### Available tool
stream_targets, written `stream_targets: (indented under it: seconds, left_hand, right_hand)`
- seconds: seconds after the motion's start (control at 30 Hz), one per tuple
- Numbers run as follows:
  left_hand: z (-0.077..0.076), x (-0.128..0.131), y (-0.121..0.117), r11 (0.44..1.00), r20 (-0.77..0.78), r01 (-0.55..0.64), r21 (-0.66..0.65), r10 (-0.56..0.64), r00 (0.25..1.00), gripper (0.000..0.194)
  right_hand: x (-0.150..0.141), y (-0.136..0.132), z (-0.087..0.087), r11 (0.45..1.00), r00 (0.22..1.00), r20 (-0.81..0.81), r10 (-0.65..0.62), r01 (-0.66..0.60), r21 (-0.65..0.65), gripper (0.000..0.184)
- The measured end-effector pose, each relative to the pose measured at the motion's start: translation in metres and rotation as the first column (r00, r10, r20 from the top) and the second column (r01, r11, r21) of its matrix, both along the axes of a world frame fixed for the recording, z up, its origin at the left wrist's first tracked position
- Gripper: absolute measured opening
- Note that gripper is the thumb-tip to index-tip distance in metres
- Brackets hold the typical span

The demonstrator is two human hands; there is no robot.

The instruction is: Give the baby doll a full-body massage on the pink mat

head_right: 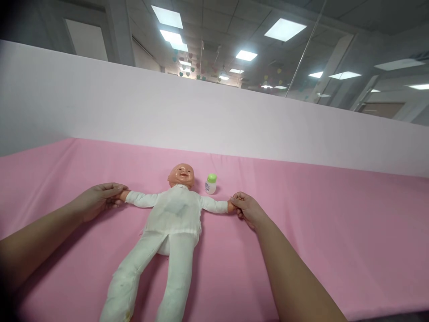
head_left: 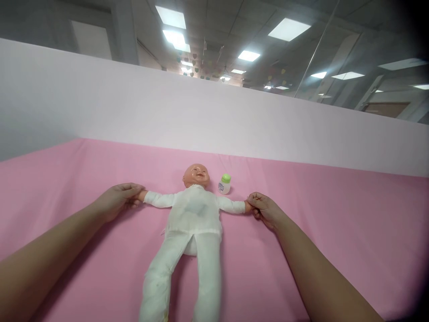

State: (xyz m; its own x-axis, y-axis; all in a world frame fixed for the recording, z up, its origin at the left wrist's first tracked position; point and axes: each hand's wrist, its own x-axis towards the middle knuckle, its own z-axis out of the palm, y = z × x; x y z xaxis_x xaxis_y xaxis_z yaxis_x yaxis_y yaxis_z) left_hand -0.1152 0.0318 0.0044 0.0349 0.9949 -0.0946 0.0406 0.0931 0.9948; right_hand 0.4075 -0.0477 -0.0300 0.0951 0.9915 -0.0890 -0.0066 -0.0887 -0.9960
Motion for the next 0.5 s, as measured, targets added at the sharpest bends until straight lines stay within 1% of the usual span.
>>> stream_targets:
  seconds: [0.07, 0.13, 0.27, 0.37, 0.43, 0.5]
  left_hand:
    - [0.0001, -0.0003, 0.0000, 0.999, 0.012, 0.003, -0.049, -0.002, 1.000, 0.033]
    - [0.0002, -0.0006, 0.0003, 0.998, 0.014, -0.011, -0.061, 0.012, 1.000, 0.030]
    - [-0.0011, -0.0026, 0.0024, 0.998, 0.026, -0.016, -0.066, 0.018, 0.999, 0.035]
    - [-0.0047, -0.0065, 0.0056, 0.998, 0.047, 0.002, -0.071, 0.001, 0.999, 0.040]
    - [-0.0071, -0.0089, 0.0073, 0.998, 0.061, 0.015, -0.068, -0.011, 0.998, 0.045]
    - [-0.0085, -0.0098, 0.0080, 0.998, 0.065, 0.017, -0.060, -0.013, 0.998, 0.048]
  right_hand:
    - [-0.0012, 0.0015, -0.0006, 1.000, 1.000, 0.016, -0.024, 0.024, 0.004, 0.039]
    - [-0.0013, 0.0031, -0.0015, 0.999, 0.998, 0.026, -0.053, 0.053, 0.002, 0.036]
    - [0.0004, 0.0024, -0.0014, 0.997, 0.997, 0.008, -0.073, 0.073, -0.014, 0.028]
    - [0.0029, -0.0012, 0.0015, 1.000, 0.997, -0.069, -0.014, 0.012, -0.027, 0.030]
    - [0.0049, -0.0033, 0.0034, 0.998, 0.990, -0.133, 0.045, -0.051, -0.037, 0.036]
    - [0.0064, -0.0046, 0.0044, 0.995, 0.986, -0.144, 0.088, -0.094, -0.041, 0.041]
